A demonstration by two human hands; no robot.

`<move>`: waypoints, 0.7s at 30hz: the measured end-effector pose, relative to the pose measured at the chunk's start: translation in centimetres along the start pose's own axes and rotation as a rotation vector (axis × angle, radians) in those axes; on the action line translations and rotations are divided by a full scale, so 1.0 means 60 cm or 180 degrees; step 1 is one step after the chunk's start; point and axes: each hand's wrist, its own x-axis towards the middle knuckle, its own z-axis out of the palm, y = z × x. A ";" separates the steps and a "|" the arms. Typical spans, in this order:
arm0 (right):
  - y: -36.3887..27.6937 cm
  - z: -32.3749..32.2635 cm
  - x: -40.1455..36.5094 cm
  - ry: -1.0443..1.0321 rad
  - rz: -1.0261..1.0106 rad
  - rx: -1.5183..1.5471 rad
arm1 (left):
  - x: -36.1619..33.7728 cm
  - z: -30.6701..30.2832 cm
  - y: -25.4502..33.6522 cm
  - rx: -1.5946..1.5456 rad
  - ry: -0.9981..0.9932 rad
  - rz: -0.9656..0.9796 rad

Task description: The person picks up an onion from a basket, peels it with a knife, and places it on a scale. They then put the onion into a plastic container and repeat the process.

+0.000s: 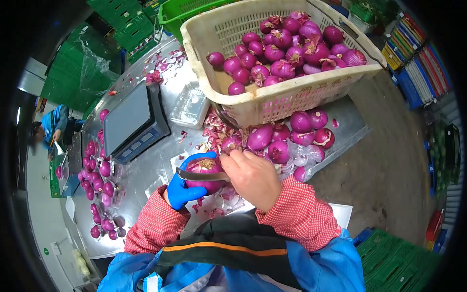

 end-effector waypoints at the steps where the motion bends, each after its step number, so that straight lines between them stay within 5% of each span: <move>1: 0.002 0.000 0.004 0.0055 -0.0092 -0.0055 | 0.000 -0.001 0.003 0.0007 -0.0090 -0.0040; 8: 0.053 0.031 -0.031 -0.0107 0.0324 0.0123 | -0.012 -0.027 -0.030 -0.0233 -0.0299 -0.0377; 11: 0.095 0.043 -0.070 -0.0180 0.0870 0.0228 | -0.008 -0.008 0.006 -0.0274 -0.0301 0.0053; 15: 0.017 0.001 -0.015 0.0112 0.0914 0.1296 | 0.002 -0.001 -0.006 0.0913 0.0321 -0.0346; 21: 0.001 0.033 0.009 -0.0010 0.0982 0.1773 | 0.009 0.012 -0.028 0.1523 0.0427 0.0301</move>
